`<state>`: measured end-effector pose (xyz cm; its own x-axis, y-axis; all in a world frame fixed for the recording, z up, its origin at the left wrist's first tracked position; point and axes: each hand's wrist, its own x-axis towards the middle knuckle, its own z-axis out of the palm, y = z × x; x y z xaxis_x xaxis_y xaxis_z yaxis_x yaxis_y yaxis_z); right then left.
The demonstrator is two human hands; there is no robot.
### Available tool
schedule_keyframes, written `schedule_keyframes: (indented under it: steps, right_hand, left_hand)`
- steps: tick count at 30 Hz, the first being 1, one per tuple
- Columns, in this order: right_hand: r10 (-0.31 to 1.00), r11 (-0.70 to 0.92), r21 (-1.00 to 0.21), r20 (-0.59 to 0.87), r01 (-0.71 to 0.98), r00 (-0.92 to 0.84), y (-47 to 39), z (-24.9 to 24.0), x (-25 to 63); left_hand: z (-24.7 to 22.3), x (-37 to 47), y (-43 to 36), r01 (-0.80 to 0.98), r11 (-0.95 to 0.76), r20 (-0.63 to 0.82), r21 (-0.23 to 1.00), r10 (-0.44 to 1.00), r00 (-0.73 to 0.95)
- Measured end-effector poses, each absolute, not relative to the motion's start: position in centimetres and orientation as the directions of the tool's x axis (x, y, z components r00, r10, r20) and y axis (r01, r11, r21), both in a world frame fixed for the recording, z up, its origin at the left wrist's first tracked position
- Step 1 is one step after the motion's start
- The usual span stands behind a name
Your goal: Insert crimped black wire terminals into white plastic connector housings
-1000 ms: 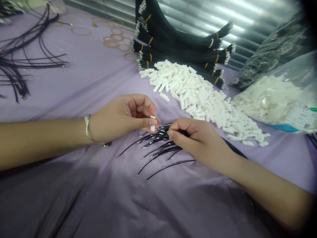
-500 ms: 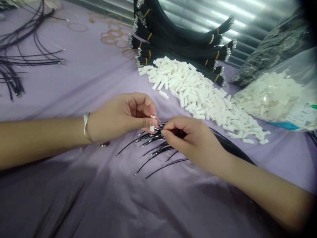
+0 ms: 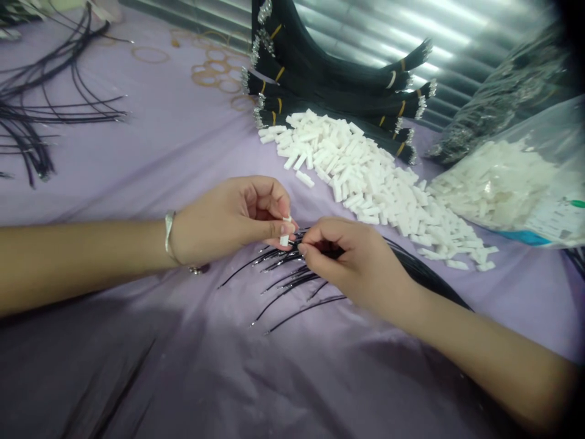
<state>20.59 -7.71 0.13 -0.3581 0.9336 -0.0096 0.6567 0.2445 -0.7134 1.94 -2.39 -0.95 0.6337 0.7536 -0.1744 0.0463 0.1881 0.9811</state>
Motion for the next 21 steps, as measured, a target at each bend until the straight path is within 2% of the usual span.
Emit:
schedule_keyframes:
  steps: [7,13,18,21]
  right_hand:
    - [0.929,0.271,-0.730,0.029,0.627,-0.368,-7.68,0.15,20.59]
    - [0.920,0.292,-0.713,0.027,0.638,-0.391,-7.64,-0.14,20.32]
    - [0.914,0.339,-0.666,0.067,0.664,-0.400,-7.61,-0.29,20.17]
    - [0.913,0.324,-0.689,0.049,0.649,-0.404,-7.67,-0.28,20.26]
  left_hand:
    - [-0.62,2.19,-2.49,0.053,0.172,-0.167,0.984,0.767,0.620]
    - [-0.70,2.17,-2.52,0.030,0.221,-0.193,0.975,0.769,0.610]
    - [-0.88,2.22,-2.73,-0.004,0.194,-0.154,0.981,0.788,0.597]
    - [-0.89,2.15,-2.79,-0.007,0.205,-0.159,0.979,0.779,0.606]
